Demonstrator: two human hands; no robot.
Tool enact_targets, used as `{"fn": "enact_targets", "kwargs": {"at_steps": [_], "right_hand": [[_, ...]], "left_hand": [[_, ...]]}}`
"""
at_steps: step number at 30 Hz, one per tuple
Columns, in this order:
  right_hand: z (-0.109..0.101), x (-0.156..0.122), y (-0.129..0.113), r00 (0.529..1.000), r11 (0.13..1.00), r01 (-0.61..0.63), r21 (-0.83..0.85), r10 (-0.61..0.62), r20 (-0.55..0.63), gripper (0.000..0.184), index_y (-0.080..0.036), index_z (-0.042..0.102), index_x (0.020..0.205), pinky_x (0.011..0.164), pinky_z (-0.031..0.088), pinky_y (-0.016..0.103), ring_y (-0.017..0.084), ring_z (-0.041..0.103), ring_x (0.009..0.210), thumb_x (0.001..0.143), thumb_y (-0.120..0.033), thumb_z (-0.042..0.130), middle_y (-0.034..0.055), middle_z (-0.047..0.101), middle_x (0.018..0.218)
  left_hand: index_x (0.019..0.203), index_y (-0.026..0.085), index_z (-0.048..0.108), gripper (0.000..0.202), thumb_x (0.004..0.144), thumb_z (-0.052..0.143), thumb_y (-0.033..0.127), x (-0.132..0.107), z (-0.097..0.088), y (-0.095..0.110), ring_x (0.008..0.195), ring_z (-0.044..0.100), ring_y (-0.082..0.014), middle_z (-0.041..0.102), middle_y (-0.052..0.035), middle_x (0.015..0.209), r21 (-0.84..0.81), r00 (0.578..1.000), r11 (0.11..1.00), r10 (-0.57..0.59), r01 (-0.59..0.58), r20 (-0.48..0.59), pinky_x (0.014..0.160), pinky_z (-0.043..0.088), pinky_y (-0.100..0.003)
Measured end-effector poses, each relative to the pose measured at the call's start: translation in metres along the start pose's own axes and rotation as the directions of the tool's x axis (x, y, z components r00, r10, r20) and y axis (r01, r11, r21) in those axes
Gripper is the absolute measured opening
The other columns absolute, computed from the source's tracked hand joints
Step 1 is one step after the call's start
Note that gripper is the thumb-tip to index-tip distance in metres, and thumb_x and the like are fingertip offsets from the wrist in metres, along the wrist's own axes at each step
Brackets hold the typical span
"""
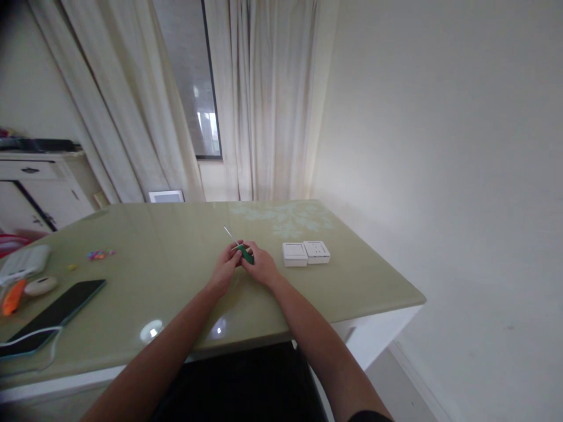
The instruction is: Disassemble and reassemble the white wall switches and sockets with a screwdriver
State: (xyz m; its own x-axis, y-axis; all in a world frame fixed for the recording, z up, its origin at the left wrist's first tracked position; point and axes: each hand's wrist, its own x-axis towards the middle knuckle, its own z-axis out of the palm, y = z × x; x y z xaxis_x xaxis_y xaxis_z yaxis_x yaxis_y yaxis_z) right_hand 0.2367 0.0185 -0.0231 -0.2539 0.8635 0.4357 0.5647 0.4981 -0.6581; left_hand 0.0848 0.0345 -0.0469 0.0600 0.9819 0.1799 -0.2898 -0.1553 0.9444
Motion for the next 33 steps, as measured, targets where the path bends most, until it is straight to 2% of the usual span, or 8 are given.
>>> {"fn": "enact_targets", "kwargs": {"at_steps": [11, 20, 33], "right_hand": [[0.0002, 0.0013, -0.0015, 0.999, 0.998, 0.054, 0.034, -0.054, -0.002, 0.039, -0.019, 0.066, 0.137, 0.099, 0.063, 0.049, 0.026, 0.072, 0.113, 0.106, -0.041, 0.07, 0.0104, 0.071, 0.131], [0.0009, 0.0004, -0.0045, 0.997, 0.996, 0.081, 0.043, -0.082, 0.012, 0.037, -0.018, 0.067, 0.134, 0.096, 0.064, 0.047, 0.024, 0.073, 0.108, 0.106, -0.042, 0.069, 0.0097, 0.072, 0.127], [0.0044, 0.0008, 0.0006, 0.996, 0.998, 0.05, -0.043, -0.047, 0.071, 0.03, -0.017, 0.07, 0.123, 0.09, 0.064, 0.042, 0.021, 0.073, 0.1, 0.106, -0.041, 0.07, 0.0077, 0.074, 0.118]], "left_hand": [[0.132, 0.017, 0.068, 0.033, 0.105, 0.073, 0.035, 0.0001, -0.0012, 0.0007, 0.104, 0.074, -0.0238, 0.072, -0.0095, 0.126, 0.121, 0.998, 0.993, 0.01, -0.003, -0.057, 0.089, 0.066, -0.044], [0.129, 0.016, 0.069, 0.031, 0.105, 0.073, 0.035, -0.0001, -0.0034, 0.0005, 0.101, 0.074, -0.0226, 0.073, -0.0089, 0.123, 0.211, 0.994, 0.977, 0.015, 0.008, -0.11, 0.086, 0.066, -0.041], [0.129, 0.016, 0.069, 0.031, 0.105, 0.073, 0.036, 0.0001, -0.0036, 0.0018, 0.102, 0.074, -0.023, 0.073, -0.0091, 0.124, 0.254, 0.992, 0.967, 0.009, 0.024, -0.128, 0.086, 0.066, -0.042]]}}
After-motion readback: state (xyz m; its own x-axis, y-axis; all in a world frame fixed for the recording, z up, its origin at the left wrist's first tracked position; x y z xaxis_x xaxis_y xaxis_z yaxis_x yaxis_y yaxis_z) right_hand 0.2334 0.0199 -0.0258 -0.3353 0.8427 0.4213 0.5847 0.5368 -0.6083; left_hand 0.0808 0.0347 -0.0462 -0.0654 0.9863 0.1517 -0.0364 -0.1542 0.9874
